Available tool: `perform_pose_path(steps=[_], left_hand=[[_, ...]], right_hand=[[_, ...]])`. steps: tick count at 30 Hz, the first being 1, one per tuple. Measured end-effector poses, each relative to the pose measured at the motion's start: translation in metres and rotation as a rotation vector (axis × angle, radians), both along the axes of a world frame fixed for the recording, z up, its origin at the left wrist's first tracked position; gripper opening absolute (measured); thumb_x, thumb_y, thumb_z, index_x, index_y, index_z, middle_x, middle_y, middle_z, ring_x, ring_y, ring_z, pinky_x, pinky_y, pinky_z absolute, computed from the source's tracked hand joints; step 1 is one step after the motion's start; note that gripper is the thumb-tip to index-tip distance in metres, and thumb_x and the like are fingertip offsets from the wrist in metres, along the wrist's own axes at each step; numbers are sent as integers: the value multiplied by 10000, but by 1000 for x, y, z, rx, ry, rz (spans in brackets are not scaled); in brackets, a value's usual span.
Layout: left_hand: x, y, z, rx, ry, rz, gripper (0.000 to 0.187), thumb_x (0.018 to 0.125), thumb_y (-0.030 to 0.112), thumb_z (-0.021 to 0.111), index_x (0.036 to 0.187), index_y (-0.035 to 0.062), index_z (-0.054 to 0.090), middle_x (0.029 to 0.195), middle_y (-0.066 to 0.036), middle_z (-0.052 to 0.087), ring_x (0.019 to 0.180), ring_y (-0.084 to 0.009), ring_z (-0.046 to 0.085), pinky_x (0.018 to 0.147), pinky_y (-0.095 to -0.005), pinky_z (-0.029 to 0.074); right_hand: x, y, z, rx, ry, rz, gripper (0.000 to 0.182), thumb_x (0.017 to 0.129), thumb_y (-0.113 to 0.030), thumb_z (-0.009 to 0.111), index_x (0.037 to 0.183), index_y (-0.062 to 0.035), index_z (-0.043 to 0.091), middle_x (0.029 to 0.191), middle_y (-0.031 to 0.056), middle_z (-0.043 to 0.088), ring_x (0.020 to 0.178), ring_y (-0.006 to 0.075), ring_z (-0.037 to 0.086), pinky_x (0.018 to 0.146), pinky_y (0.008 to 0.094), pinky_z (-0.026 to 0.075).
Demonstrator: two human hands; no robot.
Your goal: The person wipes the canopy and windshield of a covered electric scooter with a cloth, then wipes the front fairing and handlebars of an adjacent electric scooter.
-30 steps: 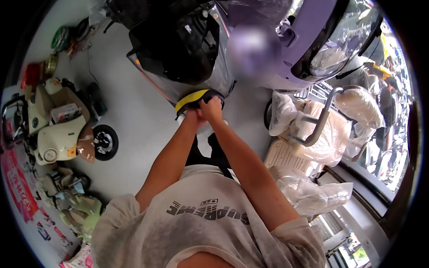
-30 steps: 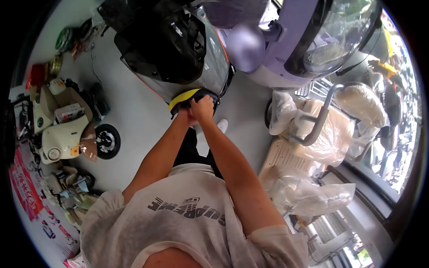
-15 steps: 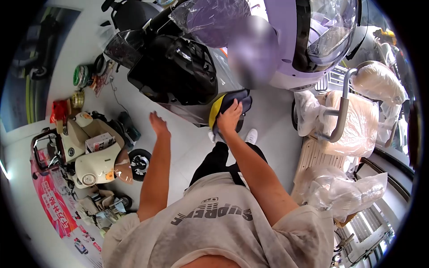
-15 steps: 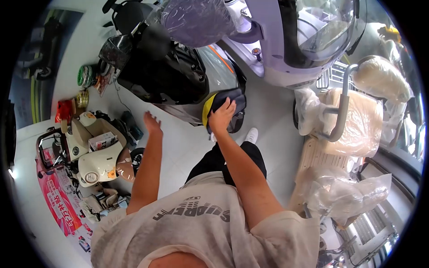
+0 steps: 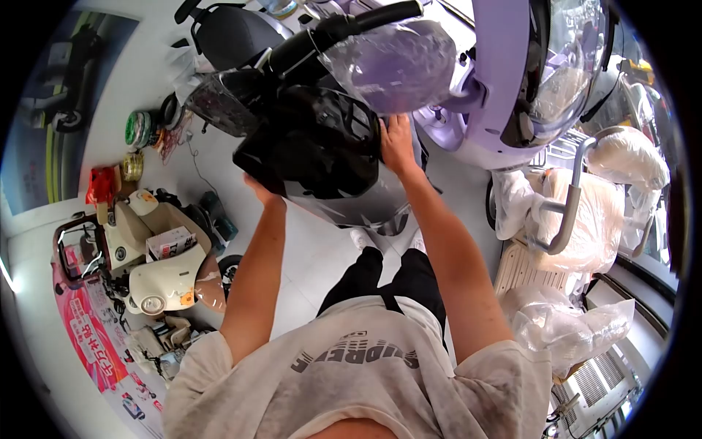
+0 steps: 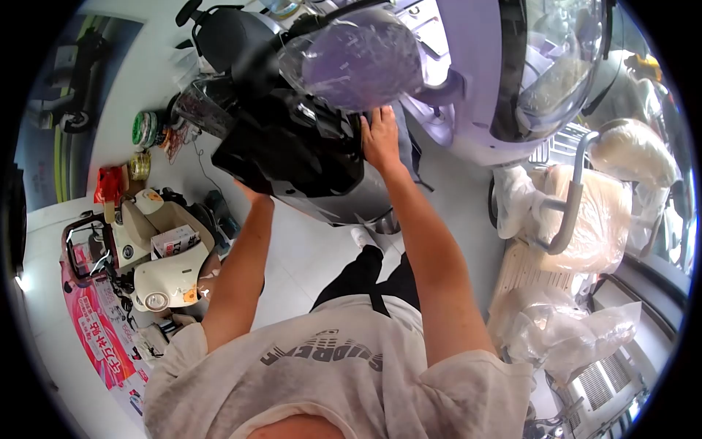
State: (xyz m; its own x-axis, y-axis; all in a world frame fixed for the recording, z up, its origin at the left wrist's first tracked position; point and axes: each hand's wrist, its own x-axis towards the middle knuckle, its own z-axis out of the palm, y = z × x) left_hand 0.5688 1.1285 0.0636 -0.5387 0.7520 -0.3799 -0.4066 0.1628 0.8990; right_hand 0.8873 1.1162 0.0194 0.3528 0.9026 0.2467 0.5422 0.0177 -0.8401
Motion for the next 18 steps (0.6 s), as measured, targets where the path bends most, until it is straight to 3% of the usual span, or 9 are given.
perform_pose_path(steps=[1, 3, 4, 7, 9, 11, 12, 16, 18], left_hand=[[22, -5, 17, -48, 117, 22, 694, 1037, 610, 354, 1515, 119, 462, 1430, -63, 584, 1261, -245, 578, 1095, -377, 443], [31, 1, 19, -96, 229, 52, 703, 1037, 614, 358, 1561, 149, 423, 1481, -55, 551, 1301, -241, 553, 1110, -350, 421], [26, 0, 10, -96, 191, 53, 696, 1039, 611, 358, 1581, 176, 392, 1526, -39, 505, 1346, -240, 514, 1137, -358, 387], [2, -3, -21, -102, 168, 58, 698, 1041, 615, 357, 1611, 213, 338, 1599, -9, 418, 1430, -244, 425, 1186, -380, 320], [-5, -4, -28, -103, 176, 54, 704, 1041, 622, 357, 1620, 224, 316, 1626, 5, 377, 1469, -248, 375, 1209, -395, 286], [-13, -6, -43, -27, 60, 62, 702, 1046, 624, 348, 1621, 223, 310, 1643, 6, 349, 1489, -258, 345, 1219, -407, 271], [-18, -6, -53, -3, 21, 65, 702, 1048, 625, 344, 1621, 222, 308, 1649, 7, 339, 1495, -261, 335, 1222, -412, 266], [-36, -4, -71, 5, -30, 63, 692, 1052, 607, 351, 1614, 206, 314, 1644, -6, 340, 1491, -260, 337, 1222, -410, 264], [-41, -4, -74, -6, -21, 50, 687, 1054, 598, 354, 1611, 198, 317, 1642, -12, 341, 1488, -259, 338, 1222, -409, 262]], right_hand=[[3, 10, -10, 6, 1, -2, 432, 1004, -247, 554, 1352, 8, 535, 1479, 249, 460, 1353, 463, 413, 1124, 537, 345], [15, 26, -30, 54, -329, 207, 342, 957, -188, 549, 1228, 7, 620, 1343, 230, 578, 1266, 462, 484, 1077, 532, 379], [15, 23, -31, 31, -500, 197, 341, 907, -153, 545, 1197, -16, 660, 1269, 215, 640, 1236, 444, 527, 1059, 506, 401], [9, 19, -17, -77, -323, 114, 359, 900, -139, 543, 1227, -40, 655, 1278, 212, 641, 1228, 425, 544, 1042, 486, 419], [5, 25, -20, 22, -397, 48, 374, 890, -155, 567, 1241, -56, 651, 1276, 209, 641, 1230, 408, 550, 1039, 470, 428], [10, 20, -14, -148, -64, -13, 409, 851, -179, 630, 1240, -55, 648, 1283, 210, 633, 1230, 418, 545, 1047, 468, 424], [11, 23, -34, -73, -304, -20, 480, 807, -197, 684, 1260, -52, 628, 1281, 214, 633, 1227, 423, 541, 1044, 474, 421], [16, 18, -52, -59, -244, -79, 497, 782, -159, 703, 1261, -63, 611, 1234, 223, 641, 1176, 455, 561, 974, 495, 457], [25, 6, -46, -177, -146, -34, 453, 813, -141, 676, 1256, -82, 599, 1170, 214, 651, 1116, 466, 586, 894, 517, 484]])
